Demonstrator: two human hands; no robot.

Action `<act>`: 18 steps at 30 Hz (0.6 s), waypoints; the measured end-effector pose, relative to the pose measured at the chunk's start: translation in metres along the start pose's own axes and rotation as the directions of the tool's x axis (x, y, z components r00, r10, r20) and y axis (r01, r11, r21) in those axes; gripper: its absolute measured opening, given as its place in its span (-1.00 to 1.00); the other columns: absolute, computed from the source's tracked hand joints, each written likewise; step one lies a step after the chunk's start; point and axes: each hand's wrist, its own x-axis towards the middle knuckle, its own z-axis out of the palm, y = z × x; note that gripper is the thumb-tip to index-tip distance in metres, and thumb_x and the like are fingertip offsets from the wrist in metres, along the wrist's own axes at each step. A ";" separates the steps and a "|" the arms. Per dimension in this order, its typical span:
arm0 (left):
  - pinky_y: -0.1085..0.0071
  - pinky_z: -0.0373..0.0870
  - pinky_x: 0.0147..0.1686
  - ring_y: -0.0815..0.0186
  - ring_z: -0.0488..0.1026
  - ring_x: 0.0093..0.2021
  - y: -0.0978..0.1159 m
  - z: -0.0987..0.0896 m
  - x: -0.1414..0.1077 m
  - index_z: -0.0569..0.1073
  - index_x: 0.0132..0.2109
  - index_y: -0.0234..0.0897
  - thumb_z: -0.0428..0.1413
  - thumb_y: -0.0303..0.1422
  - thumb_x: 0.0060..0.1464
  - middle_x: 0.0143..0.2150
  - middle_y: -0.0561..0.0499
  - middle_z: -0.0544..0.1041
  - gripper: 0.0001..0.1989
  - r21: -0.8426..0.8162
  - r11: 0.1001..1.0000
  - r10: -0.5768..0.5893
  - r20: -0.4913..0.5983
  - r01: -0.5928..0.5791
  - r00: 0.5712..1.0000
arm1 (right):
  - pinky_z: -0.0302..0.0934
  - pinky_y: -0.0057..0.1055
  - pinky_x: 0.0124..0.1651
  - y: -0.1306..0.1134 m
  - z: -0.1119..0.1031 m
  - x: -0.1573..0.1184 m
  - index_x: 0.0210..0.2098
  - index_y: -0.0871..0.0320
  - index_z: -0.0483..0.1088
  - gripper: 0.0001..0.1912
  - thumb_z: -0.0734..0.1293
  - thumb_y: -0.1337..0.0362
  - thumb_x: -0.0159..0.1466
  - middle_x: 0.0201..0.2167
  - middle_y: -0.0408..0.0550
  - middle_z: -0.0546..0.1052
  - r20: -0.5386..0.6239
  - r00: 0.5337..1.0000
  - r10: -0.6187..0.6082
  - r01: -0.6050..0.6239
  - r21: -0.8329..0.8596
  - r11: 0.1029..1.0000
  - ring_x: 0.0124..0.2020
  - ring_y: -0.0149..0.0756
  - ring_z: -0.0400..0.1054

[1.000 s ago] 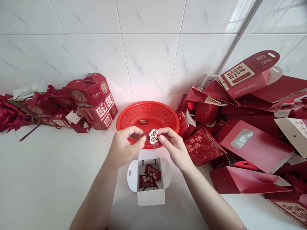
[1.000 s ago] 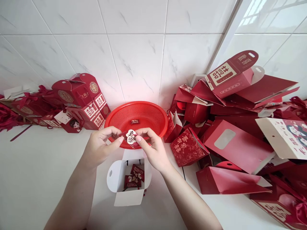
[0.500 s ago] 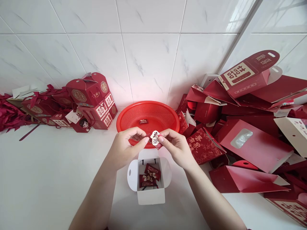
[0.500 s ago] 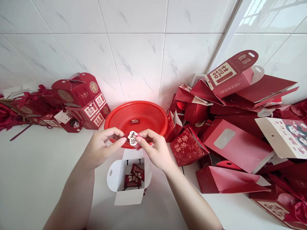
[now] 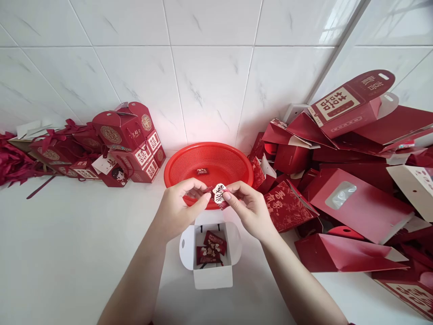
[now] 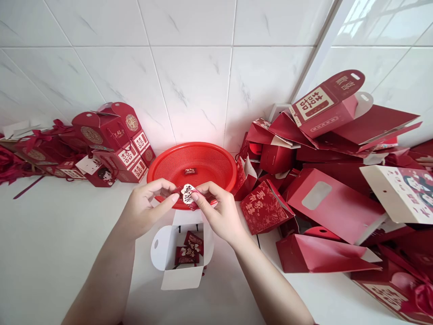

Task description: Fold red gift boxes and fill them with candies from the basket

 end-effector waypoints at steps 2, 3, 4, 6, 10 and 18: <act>0.48 0.45 -0.23 0.37 0.52 -0.25 0.000 -0.002 0.000 0.51 -0.23 -0.18 0.14 -0.34 0.17 -0.27 0.13 0.58 -0.94 0.013 1.000 -0.008 0.022 0.008 1.000 | 0.39 -0.36 -0.22 -0.001 -0.002 0.000 -0.24 0.13 0.47 -0.81 0.35 0.13 0.35 -0.33 -0.08 0.56 0.002 1.000 -0.009 0.009 -0.036 0.999 -0.30 -0.30 0.48; 0.48 0.45 -0.22 0.37 0.52 -0.25 0.000 -0.003 0.000 0.51 -0.24 -0.19 0.14 -0.35 0.16 -0.26 0.13 0.58 -0.94 0.031 1.000 0.003 0.015 -0.003 1.000 | 0.39 -0.36 -0.22 -0.002 -0.003 0.000 -0.24 0.13 0.47 -0.81 0.35 0.13 0.35 -0.33 -0.08 0.56 0.004 1.000 -0.015 0.015 -0.056 0.998 -0.30 -0.30 0.48; 0.49 0.44 -0.22 0.38 0.51 -0.25 0.000 -0.003 0.000 0.50 -0.26 -0.20 0.14 -0.37 0.16 -0.27 0.13 0.58 -0.95 0.051 0.998 0.021 0.003 -0.021 1.000 | 0.38 -0.37 -0.23 -0.002 -0.003 0.000 -0.25 0.13 0.46 -0.81 0.34 0.13 0.35 -0.33 -0.08 0.56 0.006 1.000 -0.022 0.022 -0.074 0.997 -0.30 -0.30 0.48; 0.51 0.43 -0.25 0.40 0.49 -0.28 -0.001 -0.002 0.000 0.48 -0.30 -0.22 0.13 -0.42 0.13 -0.32 0.13 0.56 -0.95 0.087 0.994 0.071 -0.003 -0.071 0.997 | 0.38 -0.38 -0.26 -0.003 -0.003 -0.001 -0.25 0.13 0.46 -0.81 0.34 0.14 0.35 -0.32 -0.08 0.56 0.014 0.999 -0.031 0.032 -0.100 0.994 -0.32 -0.31 0.47; 0.54 0.38 -0.38 0.43 0.43 -0.38 -0.002 -0.002 0.000 0.44 -0.35 -0.25 0.12 -0.48 0.10 -0.40 0.14 0.51 -0.93 0.136 0.978 0.164 -0.016 -0.161 0.986 | 0.37 -0.38 -0.27 -0.004 0.000 -0.001 -0.25 0.13 0.45 -0.81 0.33 0.13 0.36 -0.33 -0.07 0.56 0.042 0.999 -0.028 0.032 -0.107 0.994 -0.33 -0.31 0.47; 0.42 0.45 -0.18 0.33 0.51 -0.27 -0.003 0.006 0.003 0.52 -0.27 -0.25 0.15 -0.41 0.15 -0.31 0.06 0.59 -0.95 0.020 0.986 0.169 -0.141 -0.168 0.976 | 0.32 -0.37 -0.30 0.000 -0.004 0.002 -0.29 0.13 0.47 -0.77 0.37 0.08 0.32 -0.39 -0.07 0.55 -0.028 0.999 0.015 -0.016 -0.047 0.999 -0.35 -0.30 0.43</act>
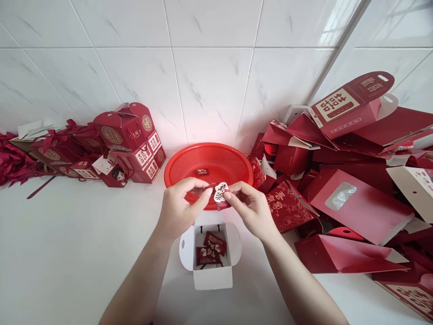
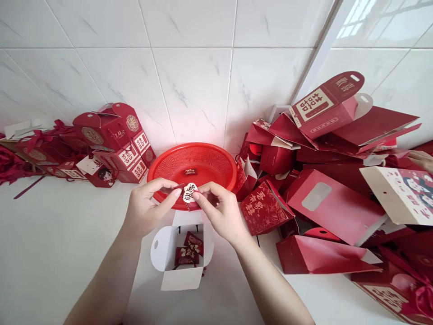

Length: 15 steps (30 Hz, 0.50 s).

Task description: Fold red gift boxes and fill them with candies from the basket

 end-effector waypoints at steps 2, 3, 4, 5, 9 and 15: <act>0.41 0.47 -0.17 0.31 0.53 -0.24 0.000 0.001 0.000 0.55 -0.23 -0.24 0.16 -0.35 0.18 -0.28 0.04 0.60 -0.91 -0.080 0.994 -0.071 0.040 0.074 0.997 | 0.29 -0.42 -0.37 0.000 -0.002 0.002 -0.31 0.13 0.45 -0.77 0.37 0.08 0.32 -0.42 -0.09 0.56 0.006 0.999 0.033 -0.034 0.095 0.995 -0.41 -0.34 0.42; 0.42 0.47 -0.17 0.31 0.53 -0.23 0.000 0.000 0.001 0.56 -0.24 -0.23 0.16 -0.33 0.18 -0.28 0.05 0.61 -0.90 -0.103 0.989 -0.098 0.067 0.104 0.993 | 0.28 -0.43 -0.39 -0.001 -0.003 0.003 -0.31 0.13 0.44 -0.76 0.36 0.09 0.32 -0.43 -0.09 0.56 0.013 0.999 0.047 -0.048 0.141 0.989 -0.43 -0.36 0.41; 0.43 0.46 -0.18 0.32 0.53 -0.23 0.000 -0.001 0.001 0.56 -0.24 -0.22 0.16 -0.32 0.19 -0.28 0.05 0.61 -0.89 -0.114 0.985 -0.119 0.088 0.129 0.989 | 0.28 -0.44 -0.39 -0.001 -0.004 0.003 -0.32 0.14 0.43 -0.76 0.36 0.09 0.33 -0.43 -0.09 0.56 0.021 0.998 0.056 -0.059 0.175 0.983 -0.44 -0.37 0.40; 0.44 0.46 -0.19 0.32 0.53 -0.23 0.000 -0.002 0.001 0.57 -0.25 -0.22 0.17 -0.32 0.19 -0.28 0.06 0.61 -0.89 -0.115 0.982 -0.137 0.102 0.148 0.985 | 0.29 -0.44 -0.37 -0.002 -0.004 0.004 -0.32 0.14 0.43 -0.76 0.36 0.09 0.32 -0.42 -0.09 0.56 0.029 0.998 0.061 -0.066 0.193 0.979 -0.43 -0.38 0.40; 0.47 0.46 -0.20 0.35 0.53 -0.25 0.000 -0.007 0.002 0.58 -0.27 -0.20 0.20 -0.30 0.17 -0.29 0.08 0.62 -0.90 -0.138 0.970 -0.181 0.152 0.202 0.972 | 0.31 -0.40 -0.27 -0.002 -0.005 0.002 -0.29 0.14 0.44 -0.77 0.37 0.09 0.32 -0.36 -0.07 0.56 0.044 0.997 0.062 -0.068 0.164 0.984 -0.36 -0.35 0.42; 0.44 0.46 -0.18 0.31 0.54 -0.22 -0.002 -0.006 0.004 0.58 -0.25 -0.23 0.21 -0.29 0.15 -0.26 0.04 0.62 -0.89 -0.176 0.957 -0.204 0.164 0.232 0.965 | 0.36 -0.34 -0.22 0.002 -0.004 0.000 -0.26 0.12 0.44 -0.76 0.36 0.07 0.32 -0.34 -0.05 0.56 0.030 0.999 0.035 -0.037 0.095 0.995 -0.32 -0.29 0.45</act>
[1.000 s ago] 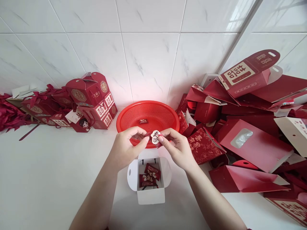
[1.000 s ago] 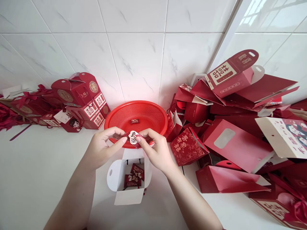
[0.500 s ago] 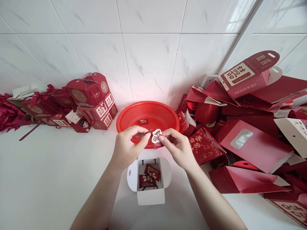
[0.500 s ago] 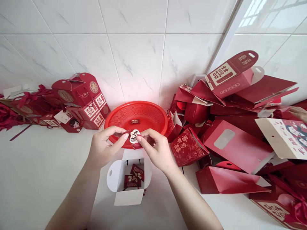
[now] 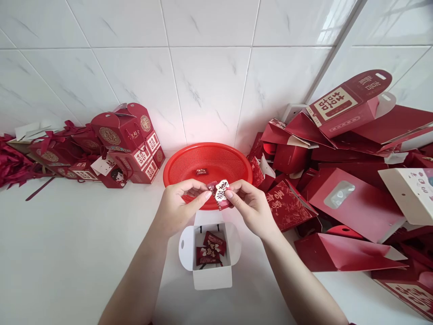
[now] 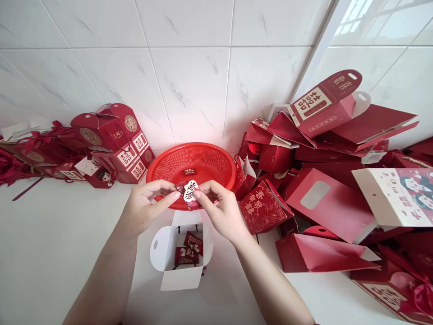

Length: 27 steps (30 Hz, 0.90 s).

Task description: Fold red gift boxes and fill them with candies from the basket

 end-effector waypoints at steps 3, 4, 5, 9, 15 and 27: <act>0.41 0.46 -0.16 0.29 0.54 -0.21 -0.003 -0.001 -0.001 0.58 -0.24 -0.23 0.19 -0.30 0.16 -0.25 0.03 0.63 -0.88 0.018 0.999 -0.027 0.027 0.027 0.999 | 0.37 -0.32 -0.20 0.000 0.001 0.000 -0.26 0.13 0.44 -0.75 0.35 0.05 0.33 -0.35 -0.05 0.56 0.010 1.000 -0.005 0.005 -0.029 1.000 -0.31 -0.28 0.45; 0.40 0.46 -0.16 0.28 0.54 -0.20 -0.004 -0.001 -0.001 0.58 -0.24 -0.23 0.18 -0.30 0.17 -0.25 0.02 0.62 -0.88 0.022 0.999 -0.036 0.035 0.035 0.999 | 0.38 -0.32 -0.20 0.000 0.001 0.000 -0.26 0.13 0.44 -0.75 0.35 0.05 0.33 -0.35 -0.04 0.56 0.016 1.000 -0.005 0.006 -0.036 0.999 -0.31 -0.28 0.45; 0.39 0.46 -0.15 0.28 0.54 -0.20 -0.004 -0.001 -0.001 0.57 -0.25 -0.23 0.18 -0.31 0.16 -0.26 0.02 0.62 -0.89 0.024 0.999 -0.042 0.040 0.041 0.998 | 0.38 -0.32 -0.20 0.000 0.002 0.000 -0.26 0.13 0.44 -0.75 0.34 0.05 0.33 -0.35 -0.04 0.56 0.021 1.000 -0.006 0.007 -0.041 0.999 -0.31 -0.28 0.45; 0.40 0.46 -0.17 0.30 0.53 -0.24 -0.006 -0.001 0.000 0.56 -0.27 -0.26 0.16 -0.36 0.14 -0.30 0.03 0.61 -0.91 0.033 0.999 -0.030 0.060 0.028 0.998 | 0.38 -0.33 -0.22 0.000 0.005 -0.002 -0.27 0.12 0.42 -0.75 0.34 0.05 0.33 -0.34 -0.05 0.54 0.025 1.000 -0.001 0.003 -0.043 0.999 -0.30 -0.28 0.45; 0.44 0.46 -0.24 0.34 0.51 -0.31 -0.010 0.001 0.001 0.53 -0.32 -0.28 0.17 -0.40 0.11 -0.36 0.04 0.57 -0.93 0.018 1.000 -0.012 0.038 0.012 0.999 | 0.38 -0.34 -0.23 0.000 0.010 -0.003 -0.26 0.11 0.39 -0.73 0.34 0.02 0.33 -0.34 -0.05 0.54 0.025 1.000 0.007 -0.006 -0.043 0.999 -0.31 -0.28 0.45; 0.28 0.48 -0.02 0.20 0.57 -0.09 -0.004 0.011 0.005 0.57 -0.07 -0.24 0.20 -0.20 0.15 -0.14 -0.08 0.63 -0.73 -0.114 0.985 -0.113 0.113 0.126 0.987 | 0.38 -0.36 -0.29 0.005 0.003 0.007 -0.30 0.14 0.43 -0.70 0.35 0.02 0.31 -0.42 -0.09 0.56 0.060 0.995 0.076 -0.084 0.150 0.985 -0.43 -0.35 0.45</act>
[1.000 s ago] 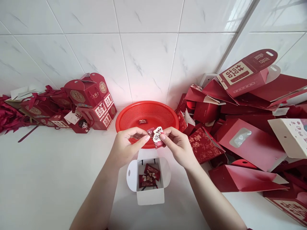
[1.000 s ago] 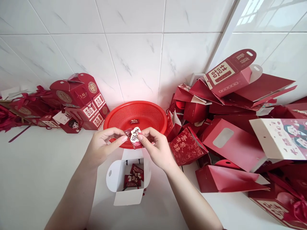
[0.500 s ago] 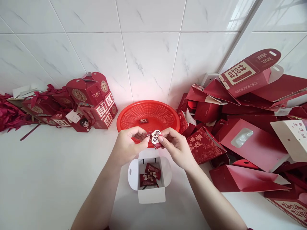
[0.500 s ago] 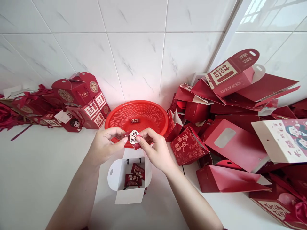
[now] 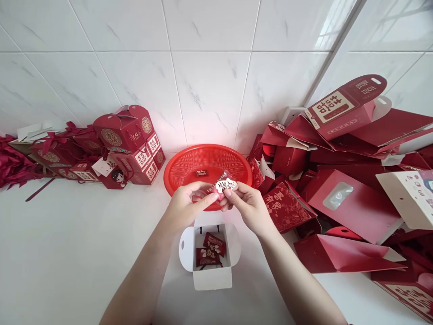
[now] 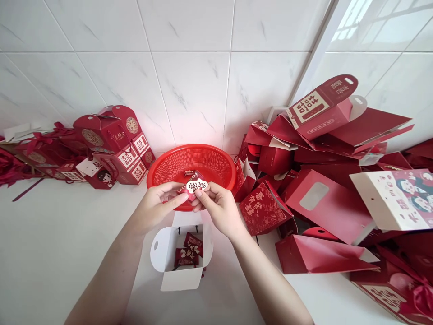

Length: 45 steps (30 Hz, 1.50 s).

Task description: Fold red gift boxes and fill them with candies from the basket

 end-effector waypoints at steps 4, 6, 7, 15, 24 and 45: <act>0.31 0.48 -0.05 0.21 0.58 -0.14 0.000 -0.004 0.000 0.59 -0.20 -0.25 0.19 -0.23 0.17 -0.21 -0.05 0.64 -0.81 -0.019 0.997 0.078 -0.030 -0.078 0.997 | 0.35 -0.35 -0.22 -0.004 0.001 -0.002 -0.24 0.12 0.45 -0.74 0.37 0.05 0.30 -0.34 -0.09 0.54 0.037 0.999 -0.033 0.036 -0.089 0.995 -0.32 -0.32 0.43; 0.34 0.48 -0.08 0.22 0.57 -0.15 -0.001 -0.007 -0.001 0.59 -0.21 -0.24 0.20 -0.25 0.16 -0.21 -0.03 0.64 -0.84 0.003 0.993 0.117 -0.075 -0.117 0.990 | 0.31 -0.37 -0.20 -0.006 -0.001 -0.003 -0.26 0.11 0.45 -0.75 0.36 0.04 0.31 -0.35 -0.11 0.49 0.019 0.998 -0.063 0.065 -0.153 0.986 -0.30 -0.32 0.38; 0.36 0.47 -0.09 0.23 0.56 -0.15 0.000 -0.009 -0.001 0.59 -0.22 -0.24 0.20 -0.26 0.17 -0.21 -0.02 0.64 -0.84 0.021 0.992 0.127 -0.085 -0.125 0.988 | 0.29 -0.38 -0.20 -0.006 -0.002 -0.002 -0.27 0.10 0.44 -0.75 0.34 0.04 0.32 -0.36 -0.12 0.48 -0.006 0.997 -0.082 0.080 -0.161 0.984 -0.31 -0.33 0.36; 0.46 0.41 -0.26 0.33 0.49 -0.27 0.010 -0.019 -0.009 0.54 -0.31 -0.22 0.17 -0.28 0.17 -0.34 0.07 0.56 -0.86 0.248 0.966 0.082 -0.017 -0.076 0.996 | 0.24 -0.41 -0.22 -0.005 -0.006 -0.002 -0.29 0.10 0.44 -0.81 0.36 0.11 0.32 -0.39 -0.14 0.45 -0.099 0.986 -0.134 0.123 -0.107 0.987 -0.34 -0.35 0.33; 0.49 0.40 -0.38 0.32 0.49 -0.29 0.013 -0.015 -0.012 0.55 -0.31 -0.22 0.17 -0.28 0.14 -0.33 0.06 0.58 -0.86 0.316 0.945 0.080 0.015 -0.081 0.997 | 0.24 -0.44 -0.32 -0.006 -0.006 -0.003 -0.34 0.14 0.44 -0.80 0.40 0.13 0.29 -0.41 -0.14 0.47 -0.080 0.990 -0.112 0.100 -0.141 0.985 -0.40 -0.39 0.34; 0.43 0.41 -0.17 0.32 0.53 -0.21 0.014 -0.024 -0.013 0.57 -0.23 -0.20 0.12 -0.18 0.23 -0.25 0.07 0.61 -0.78 0.317 0.945 0.102 -0.053 -0.080 0.993 | 0.19 -0.47 -0.33 -0.016 -0.011 -0.007 -0.32 0.15 0.40 -0.79 0.34 0.14 0.34 -0.45 -0.19 0.42 0.054 0.997 -0.056 0.066 -0.203 0.977 -0.42 -0.43 0.31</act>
